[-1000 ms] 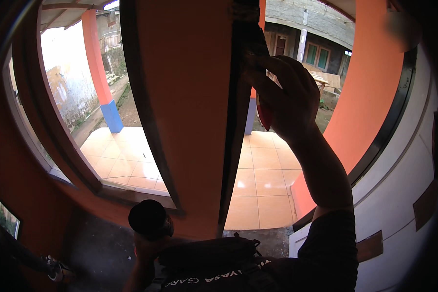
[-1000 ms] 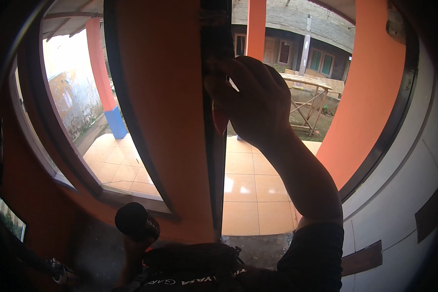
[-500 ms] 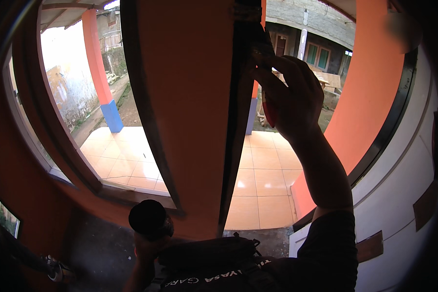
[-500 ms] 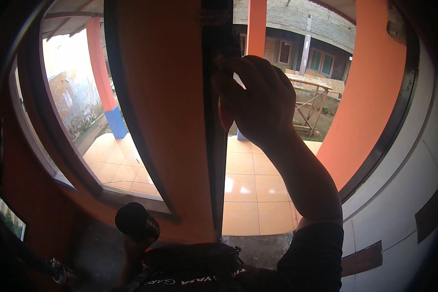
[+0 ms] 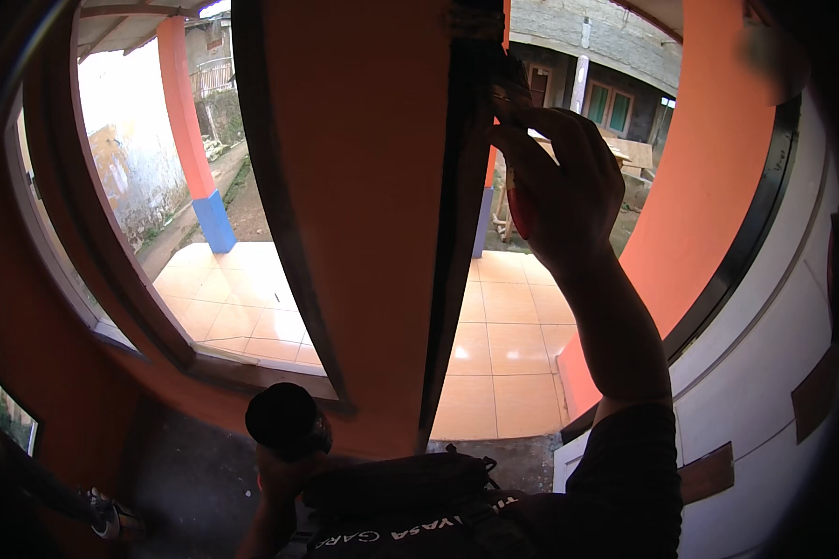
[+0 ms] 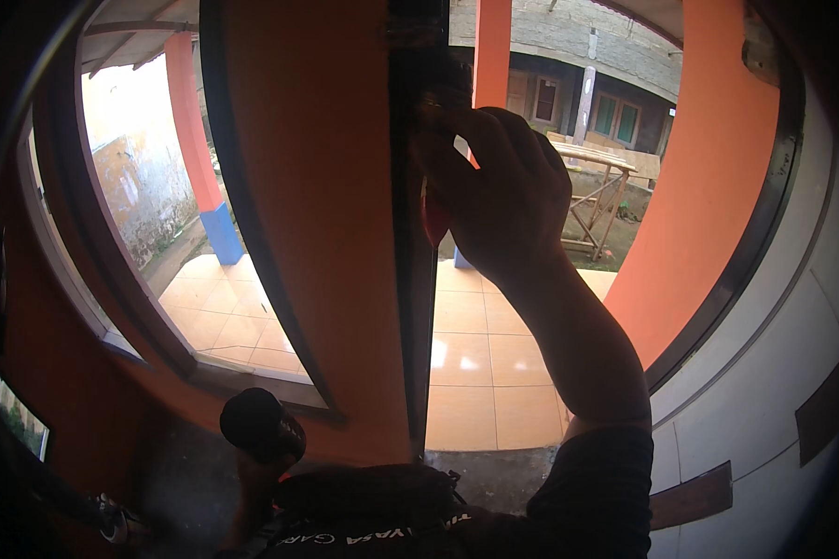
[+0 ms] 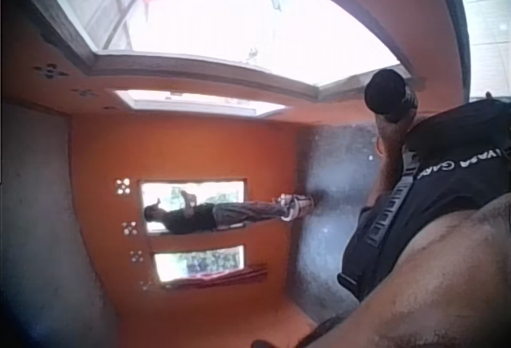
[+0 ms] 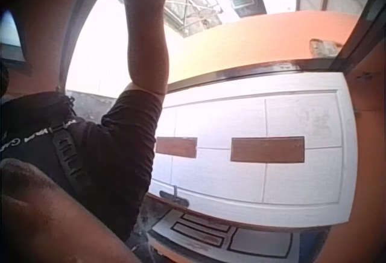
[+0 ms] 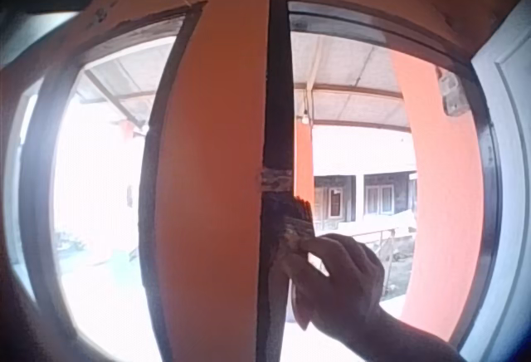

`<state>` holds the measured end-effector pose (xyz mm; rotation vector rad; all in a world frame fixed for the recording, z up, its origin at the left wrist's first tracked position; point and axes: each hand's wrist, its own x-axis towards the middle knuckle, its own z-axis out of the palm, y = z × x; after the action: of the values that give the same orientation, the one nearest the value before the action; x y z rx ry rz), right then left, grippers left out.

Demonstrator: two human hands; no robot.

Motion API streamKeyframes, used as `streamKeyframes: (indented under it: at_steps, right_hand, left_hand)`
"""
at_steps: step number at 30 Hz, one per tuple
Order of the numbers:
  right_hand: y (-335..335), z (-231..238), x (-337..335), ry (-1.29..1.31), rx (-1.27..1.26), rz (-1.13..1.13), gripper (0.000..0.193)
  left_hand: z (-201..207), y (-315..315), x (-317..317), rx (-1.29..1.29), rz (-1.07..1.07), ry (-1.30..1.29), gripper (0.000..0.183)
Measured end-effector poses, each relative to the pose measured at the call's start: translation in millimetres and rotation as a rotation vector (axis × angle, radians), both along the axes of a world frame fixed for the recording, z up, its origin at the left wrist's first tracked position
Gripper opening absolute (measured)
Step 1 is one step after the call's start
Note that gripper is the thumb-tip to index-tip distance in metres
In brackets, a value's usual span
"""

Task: The person paints the vertical edge of a door frame black using a paintbrush and a small paint can. They repeatedly dip the brush into the can and apply paint to the frame, working from top to bottom and back up.

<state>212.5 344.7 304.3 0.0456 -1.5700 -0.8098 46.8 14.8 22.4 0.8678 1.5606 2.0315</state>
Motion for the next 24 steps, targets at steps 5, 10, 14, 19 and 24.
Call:
streamKeyframes:
  at_steps: [5,10,14,19,24]
  right_hand:
    - [-1.2,-1.4,-0.9,0.016,-0.023,-0.007,0.024]
    - [-8.4,-1.1,-0.9,0.032,-0.062,-0.011,0.023]
    - [2.2,-1.4,-2.2,0.078,-0.017,-0.008,0.024]
    - [-6.8,-3.0,3.2,0.053,-0.099,-0.002,0.021]
    - [-5.8,-4.1,11.5,0.108,-0.098,-0.01,0.021]
  left_hand:
    - [-5.6,-2.1,-3.2,-0.058,0.058,0.132,0.056]
    - [-4.1,-3.4,-0.7,-0.043,0.086,0.123,0.053]
    - [4.0,-0.7,-1.5,-0.003,0.006,0.069,0.048]
    - [-3.8,-3.6,-5.5,-0.018,0.045,0.092,0.045]
    - [3.1,-4.1,-6.0,-0.012,-0.005,0.023,0.058]
